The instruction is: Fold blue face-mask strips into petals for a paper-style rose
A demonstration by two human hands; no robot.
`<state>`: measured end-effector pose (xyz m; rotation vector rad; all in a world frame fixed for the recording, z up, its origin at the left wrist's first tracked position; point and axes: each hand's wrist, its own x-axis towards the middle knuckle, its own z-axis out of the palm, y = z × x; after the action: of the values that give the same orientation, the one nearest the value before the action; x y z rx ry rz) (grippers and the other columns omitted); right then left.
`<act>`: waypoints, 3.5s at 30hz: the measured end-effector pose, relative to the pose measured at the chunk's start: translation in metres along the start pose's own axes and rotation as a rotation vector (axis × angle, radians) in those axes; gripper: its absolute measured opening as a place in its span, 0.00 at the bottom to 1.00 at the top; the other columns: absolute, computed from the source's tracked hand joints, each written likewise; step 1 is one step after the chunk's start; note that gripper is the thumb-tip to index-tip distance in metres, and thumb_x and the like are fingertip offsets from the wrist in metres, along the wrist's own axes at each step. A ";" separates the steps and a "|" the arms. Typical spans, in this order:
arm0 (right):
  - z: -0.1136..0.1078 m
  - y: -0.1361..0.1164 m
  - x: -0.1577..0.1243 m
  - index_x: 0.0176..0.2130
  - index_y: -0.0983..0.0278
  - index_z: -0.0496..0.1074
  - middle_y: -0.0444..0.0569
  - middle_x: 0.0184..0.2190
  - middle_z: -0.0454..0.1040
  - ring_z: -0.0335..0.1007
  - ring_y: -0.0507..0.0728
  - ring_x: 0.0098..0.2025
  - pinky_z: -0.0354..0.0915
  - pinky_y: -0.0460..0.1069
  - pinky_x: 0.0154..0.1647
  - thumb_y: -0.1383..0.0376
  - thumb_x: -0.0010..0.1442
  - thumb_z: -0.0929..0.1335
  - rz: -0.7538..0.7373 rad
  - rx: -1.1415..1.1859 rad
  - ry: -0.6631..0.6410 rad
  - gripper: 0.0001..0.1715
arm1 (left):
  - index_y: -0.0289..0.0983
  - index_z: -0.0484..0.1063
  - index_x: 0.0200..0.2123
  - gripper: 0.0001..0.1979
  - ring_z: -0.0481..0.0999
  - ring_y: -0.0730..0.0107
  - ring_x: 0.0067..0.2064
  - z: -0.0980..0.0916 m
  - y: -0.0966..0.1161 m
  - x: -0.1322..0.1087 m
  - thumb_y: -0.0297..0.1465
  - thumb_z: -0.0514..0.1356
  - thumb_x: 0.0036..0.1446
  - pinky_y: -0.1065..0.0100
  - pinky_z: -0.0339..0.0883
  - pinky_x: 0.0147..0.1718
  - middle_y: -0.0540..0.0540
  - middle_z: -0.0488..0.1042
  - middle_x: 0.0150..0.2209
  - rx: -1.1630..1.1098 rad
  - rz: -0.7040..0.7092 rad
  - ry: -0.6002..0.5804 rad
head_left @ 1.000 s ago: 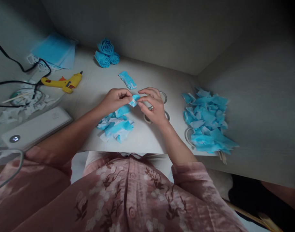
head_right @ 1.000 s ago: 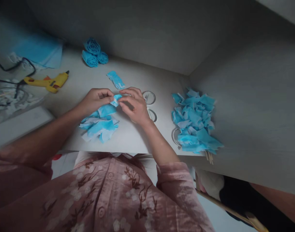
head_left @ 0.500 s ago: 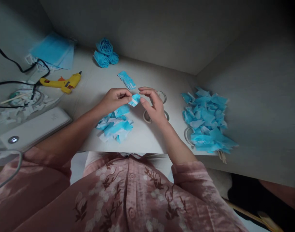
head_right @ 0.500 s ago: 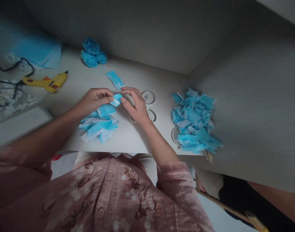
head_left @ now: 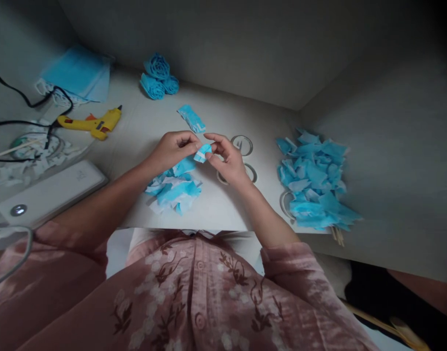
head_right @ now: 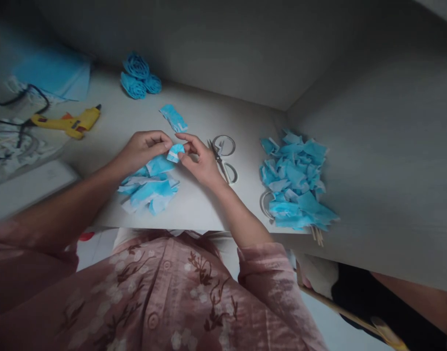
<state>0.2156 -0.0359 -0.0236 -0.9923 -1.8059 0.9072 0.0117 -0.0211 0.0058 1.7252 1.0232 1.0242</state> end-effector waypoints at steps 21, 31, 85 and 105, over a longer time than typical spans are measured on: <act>0.004 0.003 -0.001 0.60 0.59 0.70 0.44 0.34 0.75 0.73 0.56 0.38 0.73 0.56 0.52 0.48 0.67 0.69 -0.015 -0.117 0.092 0.29 | 0.39 0.80 0.33 0.07 0.76 0.64 0.37 0.001 -0.023 0.005 0.32 0.61 0.58 0.64 0.67 0.39 0.47 0.78 0.31 0.484 0.494 0.024; 0.004 0.008 0.001 0.61 0.60 0.69 0.45 0.35 0.76 0.73 0.55 0.38 0.73 0.55 0.51 0.47 0.67 0.69 0.007 -0.111 0.080 0.31 | 0.39 0.78 0.35 0.08 0.78 0.58 0.43 0.000 -0.023 0.004 0.32 0.58 0.62 0.60 0.67 0.47 0.46 0.79 0.34 0.629 0.447 -0.056; -0.035 0.023 0.018 0.63 0.57 0.70 0.53 0.47 0.81 0.77 0.57 0.49 0.74 0.54 0.53 0.42 0.68 0.65 0.014 -0.107 0.229 0.34 | 0.39 0.67 0.27 0.15 0.69 0.72 0.28 0.001 -0.021 0.006 0.42 0.67 0.49 0.69 0.60 0.29 0.51 0.70 0.25 -0.106 -0.123 0.072; -0.093 0.030 -0.006 0.52 0.68 0.82 0.57 0.51 0.83 0.79 0.59 0.51 0.68 0.51 0.56 0.72 0.65 0.63 0.264 -0.870 0.117 0.22 | 0.39 0.71 0.23 0.14 0.61 0.75 0.24 0.001 -0.021 0.009 0.42 0.67 0.46 0.69 0.53 0.24 0.51 0.69 0.23 -0.115 -0.124 0.116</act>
<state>0.3100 -0.0120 -0.0178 -1.8045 -2.0178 0.1519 0.0108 -0.0073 -0.0120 1.5049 1.1087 1.0914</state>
